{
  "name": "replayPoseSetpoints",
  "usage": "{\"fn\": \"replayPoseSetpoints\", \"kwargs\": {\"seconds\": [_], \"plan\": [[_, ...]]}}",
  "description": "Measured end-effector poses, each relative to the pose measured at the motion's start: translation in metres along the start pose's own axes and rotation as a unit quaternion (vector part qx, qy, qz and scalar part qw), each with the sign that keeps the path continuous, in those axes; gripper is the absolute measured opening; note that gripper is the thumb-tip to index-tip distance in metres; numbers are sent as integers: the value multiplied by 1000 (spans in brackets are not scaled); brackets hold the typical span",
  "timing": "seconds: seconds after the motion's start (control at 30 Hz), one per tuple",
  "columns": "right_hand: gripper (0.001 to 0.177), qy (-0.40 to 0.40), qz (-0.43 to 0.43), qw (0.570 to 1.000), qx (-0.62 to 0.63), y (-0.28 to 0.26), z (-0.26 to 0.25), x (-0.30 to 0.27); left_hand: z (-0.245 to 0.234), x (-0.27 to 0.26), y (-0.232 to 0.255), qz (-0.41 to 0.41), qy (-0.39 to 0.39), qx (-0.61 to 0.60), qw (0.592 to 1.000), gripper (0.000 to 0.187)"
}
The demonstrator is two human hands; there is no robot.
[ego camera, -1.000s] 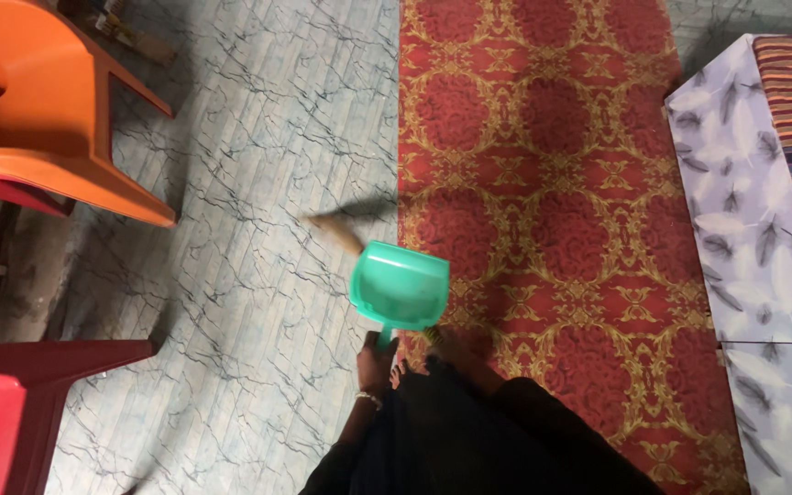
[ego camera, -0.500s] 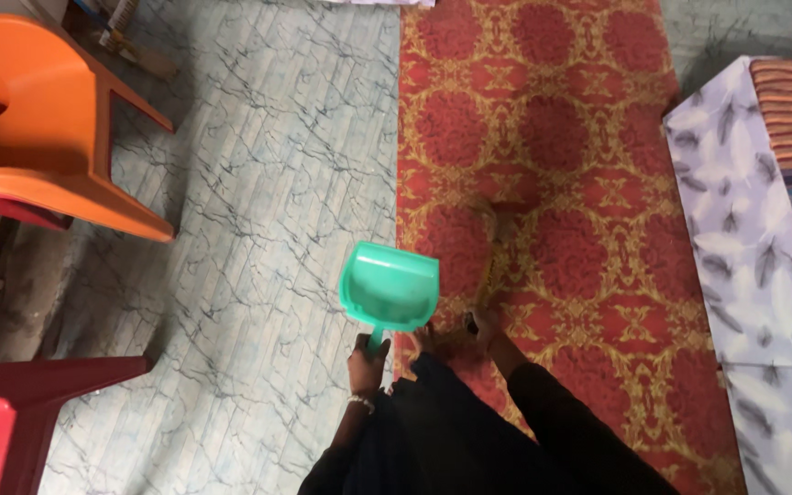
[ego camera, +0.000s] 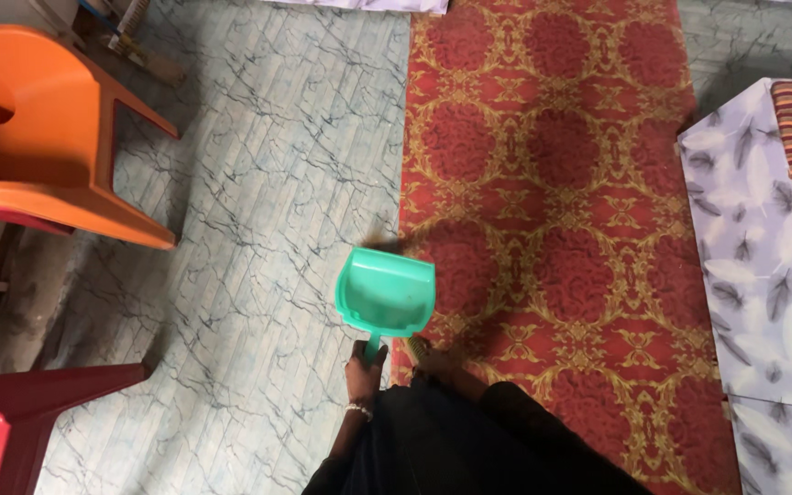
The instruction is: The person sweeps a patterned red carpet and adjacent tiled floor using a broom and dustpan. They move between beds and chairs, sweeping debris into the dustpan.
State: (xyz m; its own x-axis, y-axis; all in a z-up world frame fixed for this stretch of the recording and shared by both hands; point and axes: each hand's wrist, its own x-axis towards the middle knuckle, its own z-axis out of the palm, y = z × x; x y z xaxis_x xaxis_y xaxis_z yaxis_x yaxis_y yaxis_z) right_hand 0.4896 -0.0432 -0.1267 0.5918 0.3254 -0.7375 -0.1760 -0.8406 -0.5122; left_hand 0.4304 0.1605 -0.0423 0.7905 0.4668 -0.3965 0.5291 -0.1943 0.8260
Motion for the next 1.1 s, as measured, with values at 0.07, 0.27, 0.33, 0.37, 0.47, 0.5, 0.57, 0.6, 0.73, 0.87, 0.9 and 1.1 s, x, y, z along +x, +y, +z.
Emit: {"fn": "replayPoseSetpoints", "kwargs": {"seconds": [0.07,0.27,0.33,0.37,0.47,0.5,0.57,0.6,0.73,0.87,0.9,1.1], "plan": [[52,-26,-3,1000,-13,-1,-2,8,7,5,8,6,-1,-12,1000,34],[65,14,-129,990,57,12,-24,22,30,25,29,26,-25,-13,999,36],[66,35,-114,992,48,16,-36,27,39,32,35,37,-30,-22,999,36],[66,47,-105,992,48,19,-44,28,43,34,37,50,-32,-29,998,36],[67,91,-80,991,65,31,-66,32,57,43,46,37,-51,-13,998,34],[67,107,-70,989,73,35,-74,31,61,46,49,24,-59,-1,998,34],[68,137,-46,985,96,41,-90,31,68,52,56,28,-60,4,998,36],[68,151,-35,982,110,44,-97,31,70,55,58,29,-60,7,998,37],[69,200,9,967,156,57,-129,33,76,66,64,39,-51,10,998,36],[71,225,34,955,189,63,-155,43,81,73,69,45,-29,15,998,36],[71,229,40,953,195,64,-162,46,83,74,71,45,-20,16,999,36],[73,221,60,952,204,66,-179,71,89,83,66,17,3,5,1000,36]]}}
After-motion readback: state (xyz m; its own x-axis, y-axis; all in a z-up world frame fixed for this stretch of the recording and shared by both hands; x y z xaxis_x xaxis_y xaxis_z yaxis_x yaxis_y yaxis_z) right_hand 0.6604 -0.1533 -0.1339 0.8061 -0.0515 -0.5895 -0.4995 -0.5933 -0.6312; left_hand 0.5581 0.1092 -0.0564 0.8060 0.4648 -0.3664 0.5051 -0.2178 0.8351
